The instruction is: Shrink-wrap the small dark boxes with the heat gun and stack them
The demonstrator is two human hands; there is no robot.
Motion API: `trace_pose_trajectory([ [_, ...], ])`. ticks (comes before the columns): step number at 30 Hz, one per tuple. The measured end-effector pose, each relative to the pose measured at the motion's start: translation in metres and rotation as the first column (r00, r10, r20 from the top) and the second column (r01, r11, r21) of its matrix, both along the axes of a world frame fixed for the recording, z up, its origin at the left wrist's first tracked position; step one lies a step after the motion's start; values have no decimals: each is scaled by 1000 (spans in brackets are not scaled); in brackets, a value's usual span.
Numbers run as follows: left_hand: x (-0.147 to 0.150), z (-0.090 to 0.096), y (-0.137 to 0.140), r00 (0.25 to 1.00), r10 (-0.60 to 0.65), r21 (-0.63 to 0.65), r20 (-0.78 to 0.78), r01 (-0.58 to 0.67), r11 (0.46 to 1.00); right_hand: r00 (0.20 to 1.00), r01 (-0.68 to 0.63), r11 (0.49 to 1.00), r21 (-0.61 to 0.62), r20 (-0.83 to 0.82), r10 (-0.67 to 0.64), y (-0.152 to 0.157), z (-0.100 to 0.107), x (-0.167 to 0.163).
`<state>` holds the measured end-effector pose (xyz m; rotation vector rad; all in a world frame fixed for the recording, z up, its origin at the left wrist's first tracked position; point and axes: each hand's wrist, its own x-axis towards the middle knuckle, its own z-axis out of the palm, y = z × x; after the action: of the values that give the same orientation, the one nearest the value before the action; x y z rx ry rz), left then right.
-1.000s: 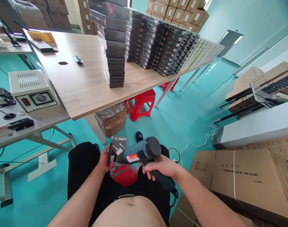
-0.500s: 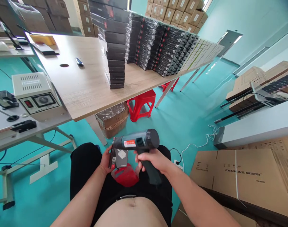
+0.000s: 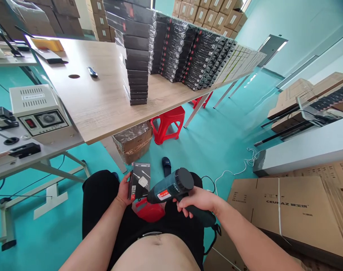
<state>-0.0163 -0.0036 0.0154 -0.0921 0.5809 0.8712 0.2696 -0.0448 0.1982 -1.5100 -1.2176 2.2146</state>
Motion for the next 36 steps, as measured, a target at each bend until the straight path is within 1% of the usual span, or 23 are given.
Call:
trace_pose_trajectory([
  [1, 0, 0, 0, 1000, 5, 3, 2, -5, 1000, 1000, 14, 1000, -3, -8, -14, -4, -1, 0],
  [2, -1, 0, 0, 1000, 8, 4, 2, -8, 1000, 998, 58, 998, 6, -8, -58, -6, -3, 1],
  [5, -1, 2, 0, 1000, 6, 0, -6, -6, 1000, 975, 221, 975, 33, 22, -221, -13, -7, 1],
  [6, -1, 3, 0, 1000, 8, -2, -13, -8, 1000, 971, 237, 971, 24, 25, -237, -15, -8, 1],
  [8, 1, 5, 0, 998, 46, 3, -41, -46, 999, 978, 206, 978, -26, -19, -207, -21, -8, -1],
  [10, 3, 5, 1, 989, 127, 12, -81, -126, 992, 976, 173, 982, -73, -120, -181, -27, -7, -6],
  [11, 3, 4, 2, 980, 171, 12, -99, -171, 985, 965, 191, 978, -79, -169, -202, -28, -6, -9],
  [13, 4, 0, 4, 966, 227, -3, -125, -229, 973, 923, 314, 948, -52, -218, -318, -27, -6, -14],
  [15, 3, -5, 7, 964, 228, -35, -139, -235, 971, 881, 445, 896, 7, -185, -436, -23, -8, -18],
  [16, 3, -8, 8, 965, 216, -54, -147, -226, 973, 875, 470, 882, 31, -149, -461, -21, -8, -19],
  [17, 2, -10, 8, 966, 204, -73, -158, -218, 973, 882, 464, 885, 43, -116, -457, -20, -9, -21],
  [18, 2, -12, 9, 965, 200, -89, -169, -217, 972, 900, 430, 902, 44, -96, -424, -19, -10, -23],
  [20, 3, -13, 10, 959, 214, -110, -184, -237, 965, 937, 337, 941, 31, -107, -332, -20, -12, -28],
  [21, 3, -13, 10, 956, 224, -116, -189, -248, 962, 943, 314, 949, 32, -125, -308, -21, -13, -31],
  [23, 3, -12, 9, 957, 233, -125, -172, -256, 959, 933, 343, 938, 52, -132, -334, -22, -15, -37],
  [25, 2, -12, 8, 965, 225, -134, -138, -243, 961, 908, 414, 907, 80, -96, -407, -21, -15, -39],
  [26, 2, -12, 8, 967, 222, -137, -127, -239, 961, 904, 426, 900, 87, -72, -421, -20, -15, -38],
  [29, 0, -14, 7, 964, 230, -143, -130, -248, 958, 940, 341, 937, 78, -50, -338, -19, -16, -32],
  [30, -1, -15, 7, 962, 239, -146, -135, -258, 955, 946, 322, 944, 76, -62, -318, -20, -16, -31],
  [31, -1, -16, 8, 959, 250, -148, -136, -269, 952, 943, 330, 940, 82, -76, -324, -20, -17, -29],
  [34, 0, -17, 9, 956, 272, -161, -108, -287, 944, 897, 441, 890, 112, -75, -435, -22, -21, -26],
  [35, 0, -17, 9, 956, 276, -170, -101, -289, 942, 891, 454, 884, 110, -59, -450, -23, -22, -25],
  [36, 0, -17, 9, 956, 278, -176, -97, -292, 940, 895, 446, 889, 98, -46, -444, -23, -22, -24],
])
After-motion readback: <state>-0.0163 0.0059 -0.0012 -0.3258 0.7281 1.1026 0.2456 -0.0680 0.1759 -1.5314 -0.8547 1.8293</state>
